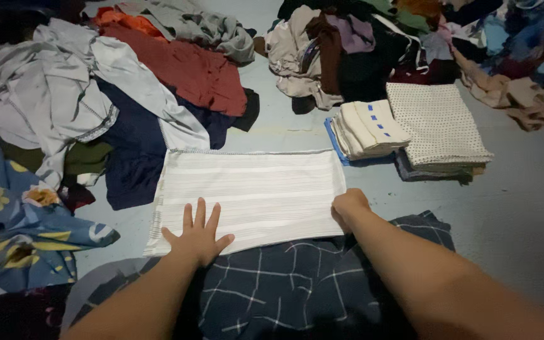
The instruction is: The person sits on the floor and folds a white towel with blue squares, then folds a white striped sheet. They smooth and align the edges before stacking the folded items on the floor.
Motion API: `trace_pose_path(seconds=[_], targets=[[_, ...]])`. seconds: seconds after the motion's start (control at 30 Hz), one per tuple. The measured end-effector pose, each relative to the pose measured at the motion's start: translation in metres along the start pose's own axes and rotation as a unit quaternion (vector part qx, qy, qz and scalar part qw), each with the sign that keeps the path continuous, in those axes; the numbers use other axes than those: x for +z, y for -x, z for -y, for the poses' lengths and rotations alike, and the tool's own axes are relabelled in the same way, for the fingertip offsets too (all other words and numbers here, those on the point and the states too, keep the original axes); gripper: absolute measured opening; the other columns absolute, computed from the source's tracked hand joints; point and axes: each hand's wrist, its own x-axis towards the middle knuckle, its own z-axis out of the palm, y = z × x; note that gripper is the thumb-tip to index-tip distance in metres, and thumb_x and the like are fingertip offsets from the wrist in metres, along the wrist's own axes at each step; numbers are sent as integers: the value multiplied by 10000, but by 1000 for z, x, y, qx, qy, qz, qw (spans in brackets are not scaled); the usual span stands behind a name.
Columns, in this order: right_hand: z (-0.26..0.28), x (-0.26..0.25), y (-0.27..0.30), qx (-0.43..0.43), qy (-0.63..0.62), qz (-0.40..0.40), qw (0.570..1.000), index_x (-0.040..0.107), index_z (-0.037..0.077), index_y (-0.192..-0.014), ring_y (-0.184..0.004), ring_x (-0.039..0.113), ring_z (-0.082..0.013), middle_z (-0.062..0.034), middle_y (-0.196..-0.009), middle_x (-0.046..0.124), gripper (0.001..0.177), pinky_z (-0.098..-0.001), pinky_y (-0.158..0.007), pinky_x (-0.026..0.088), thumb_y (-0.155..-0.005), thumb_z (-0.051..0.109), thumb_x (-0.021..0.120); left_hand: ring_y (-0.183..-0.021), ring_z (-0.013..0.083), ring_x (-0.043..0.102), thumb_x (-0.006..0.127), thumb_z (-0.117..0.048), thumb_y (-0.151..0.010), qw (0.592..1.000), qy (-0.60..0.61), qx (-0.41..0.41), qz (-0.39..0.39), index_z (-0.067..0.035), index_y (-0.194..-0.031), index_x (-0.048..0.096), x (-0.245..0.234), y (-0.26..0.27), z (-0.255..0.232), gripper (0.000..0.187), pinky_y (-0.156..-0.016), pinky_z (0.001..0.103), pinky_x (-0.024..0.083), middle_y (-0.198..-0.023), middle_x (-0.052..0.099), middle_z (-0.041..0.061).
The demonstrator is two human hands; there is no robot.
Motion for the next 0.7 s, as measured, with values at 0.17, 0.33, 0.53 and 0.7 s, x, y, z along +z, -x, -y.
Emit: trace_pose_path(seconds=[0.17, 0.33, 0.53, 0.7], targets=[[3, -11, -17, -37, -12, 7, 999, 545, 179, -1386, -1251, 566, -363, -178, -1335, 566, 545, -518, -1030, 453, -852, 180, 656, -1580, 341, -140, 393, -696, -957, 1000, -6, 15, 12, -409, -1646, -4, 0, -8, -5, 845, -1121, 800, 74, -1723, -196, 65], [20, -49, -21, -100, -82, -56, 990, 621, 158, -1319, -1172, 639, -352, -181, -1243, 647, 503, -472, -986, 501, -819, 134, 675, -1602, 289, -51, 309, -635, -982, 974, 67, 214, -15, -384, -1644, 101, -2, -15, -43, 737, -1180, 745, 67, -1735, -110, 44], [27, -85, -3, -144, -191, -200, 950, 713, 133, -1239, -1078, 725, -339, -186, -1131, 744, 463, -417, -934, 557, -780, 77, 698, -1595, 228, -35, 213, -652, -986, 961, 43, 268, 47, -291, -1646, 28, -11, -1, -99, 775, -1227, 667, 73, -1734, -87, -20], [24, -102, -2, -139, -173, -227, 948, 706, 192, -1311, -1161, 692, -327, -172, -1219, 729, 582, -404, -990, 519, -754, 26, 697, -1601, 240, -34, 228, -646, -1001, 967, 2, 246, 68, -273, -1653, 53, -19, 2, -98, 771, -1229, 674, 83, -1740, -65, -9]])
